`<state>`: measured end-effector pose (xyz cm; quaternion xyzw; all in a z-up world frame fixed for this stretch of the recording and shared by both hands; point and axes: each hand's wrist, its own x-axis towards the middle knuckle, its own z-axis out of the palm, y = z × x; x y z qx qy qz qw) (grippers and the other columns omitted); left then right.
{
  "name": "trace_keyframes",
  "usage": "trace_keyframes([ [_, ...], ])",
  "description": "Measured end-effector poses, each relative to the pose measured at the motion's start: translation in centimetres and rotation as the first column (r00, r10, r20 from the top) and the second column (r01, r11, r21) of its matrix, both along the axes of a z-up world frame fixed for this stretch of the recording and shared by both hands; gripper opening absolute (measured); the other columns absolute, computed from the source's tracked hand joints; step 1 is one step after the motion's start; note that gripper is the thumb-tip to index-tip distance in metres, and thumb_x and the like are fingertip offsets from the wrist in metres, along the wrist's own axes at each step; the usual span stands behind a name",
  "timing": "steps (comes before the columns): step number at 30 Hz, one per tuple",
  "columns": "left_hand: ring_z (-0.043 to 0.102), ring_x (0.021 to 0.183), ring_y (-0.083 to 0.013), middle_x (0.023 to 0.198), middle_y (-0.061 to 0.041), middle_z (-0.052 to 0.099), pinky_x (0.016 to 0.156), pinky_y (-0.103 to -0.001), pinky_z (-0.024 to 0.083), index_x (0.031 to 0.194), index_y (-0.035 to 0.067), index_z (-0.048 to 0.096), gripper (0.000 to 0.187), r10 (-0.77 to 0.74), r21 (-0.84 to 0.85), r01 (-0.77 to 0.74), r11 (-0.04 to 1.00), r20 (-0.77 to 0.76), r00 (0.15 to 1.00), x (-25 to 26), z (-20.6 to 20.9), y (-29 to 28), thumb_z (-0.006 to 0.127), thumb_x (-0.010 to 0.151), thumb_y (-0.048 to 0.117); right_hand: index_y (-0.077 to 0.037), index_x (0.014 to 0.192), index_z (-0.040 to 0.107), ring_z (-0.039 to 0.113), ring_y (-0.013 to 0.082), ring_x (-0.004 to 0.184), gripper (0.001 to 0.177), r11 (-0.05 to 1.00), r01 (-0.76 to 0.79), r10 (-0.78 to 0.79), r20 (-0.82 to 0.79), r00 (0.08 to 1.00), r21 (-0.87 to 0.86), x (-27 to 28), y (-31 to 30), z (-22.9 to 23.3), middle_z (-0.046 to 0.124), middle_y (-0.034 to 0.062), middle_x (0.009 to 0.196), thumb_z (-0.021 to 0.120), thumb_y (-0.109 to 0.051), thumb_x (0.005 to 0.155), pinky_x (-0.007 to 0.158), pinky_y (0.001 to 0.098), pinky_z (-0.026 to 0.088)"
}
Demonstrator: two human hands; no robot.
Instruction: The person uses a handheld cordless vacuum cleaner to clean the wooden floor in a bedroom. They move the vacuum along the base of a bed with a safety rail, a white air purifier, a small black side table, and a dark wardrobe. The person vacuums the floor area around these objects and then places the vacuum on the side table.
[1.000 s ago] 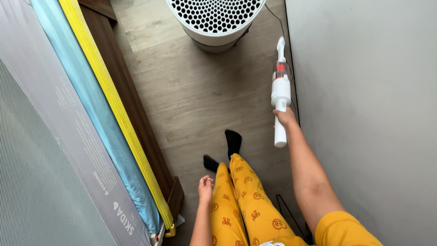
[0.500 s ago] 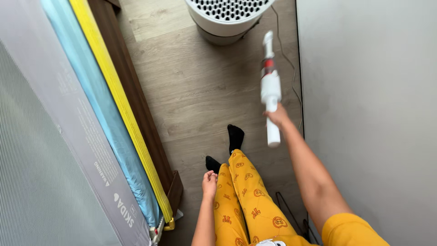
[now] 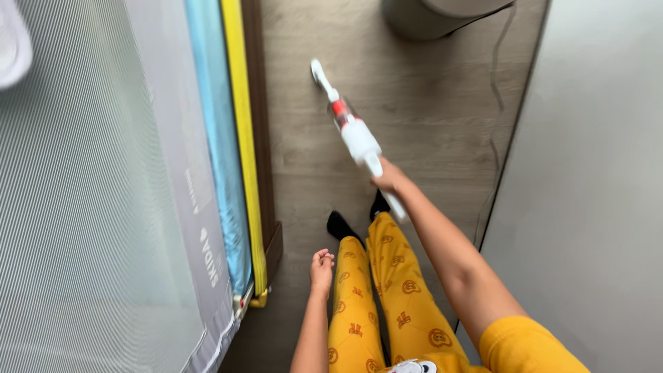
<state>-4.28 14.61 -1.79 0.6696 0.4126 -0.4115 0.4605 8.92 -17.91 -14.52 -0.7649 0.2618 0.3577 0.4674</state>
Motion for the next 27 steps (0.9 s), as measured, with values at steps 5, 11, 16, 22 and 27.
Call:
trace_keyframes([
  [5, 0.061, 0.09, -0.0105, 0.109, -0.003, 0.071, 0.087, -0.026, 0.051, 0.131, 0.007, 0.059, 0.034, 0.056, 0.07, -0.052, 0.996, -0.063, 0.996, -3.7, 0.3, 5.2, 0.055, 0.101, 0.023, -0.016, 0.156, 0.034, 0.064, 0.0412, 0.118, 0.087, 0.984, -0.161, 0.143, -0.201, 0.969, -0.075, 5.5, 7.5, 2.7, 0.067, 0.0239, 0.127, 0.07, -0.028, 0.077, 0.1, 0.0456, 0.052],
  [11, 0.06, 0.085, -0.0113, 0.106, -0.003, 0.071, 0.082, -0.027, 0.051, 0.129, 0.005, 0.06, 0.032, 0.129, 0.014, -0.128, 0.992, -0.035, 0.991, -7.6, -0.1, 8.8, 0.056, 0.101, 0.021, -0.015, 0.148, 0.041, 0.066, 0.0413, 0.113, 0.074, 0.86, -0.5, 0.461, -0.262, 0.848, -0.102, -0.2, 14.1, 5.3, 0.069, 0.023, 0.121, 0.068, -0.026, 0.08, 0.096, 0.0493, 0.054],
  [16, 0.06, 0.085, -0.009, 0.106, -0.001, 0.07, 0.083, -0.025, 0.051, 0.129, 0.008, 0.06, 0.031, 0.087, 0.015, -0.086, 0.996, -0.058, 0.995, -9.0, -0.6, 11.4, 0.055, 0.102, 0.022, -0.018, 0.142, 0.048, 0.07, 0.0385, 0.108, 0.057, 0.793, -0.602, 0.543, -0.333, 0.771, -0.1, -9.3, 17.9, 8.0, 0.071, 0.0179, 0.117, 0.063, -0.022, 0.086, 0.09, 0.0508, 0.056],
  [22, 0.06, 0.086, -0.0105, 0.106, -0.002, 0.07, 0.083, -0.026, 0.05, 0.129, 0.006, 0.059, 0.032, 0.021, -0.021, -0.021, 1.0, 0.016, 1.0, -9.7, -0.8, 14.0, 0.055, 0.102, 0.021, -0.03, 0.15, 0.044, 0.071, 0.032, 0.109, 0.068, 0.781, -0.617, 0.533, -0.41, 0.74, -0.096, -17.3, 17.5, 12.3, 0.072, 0.0111, 0.117, 0.065, -0.025, 0.086, 0.089, 0.0461, 0.058],
  [27, 0.06, 0.086, -0.0114, 0.105, -0.003, 0.07, 0.084, -0.026, 0.05, 0.13, 0.005, 0.059, 0.033, -0.101, -0.007, 0.101, 0.995, 0.003, 0.995, -10.3, 0.3, 13.7, 0.056, 0.102, 0.022, -0.04, 0.157, 0.035, 0.068, 0.0322, 0.115, 0.079, 0.922, -0.355, 0.237, -0.503, 0.831, -0.153, -23.5, 14.5, 13.8, 0.07, 0.0121, 0.126, 0.067, -0.028, 0.085, 0.096, 0.0462, 0.055],
])
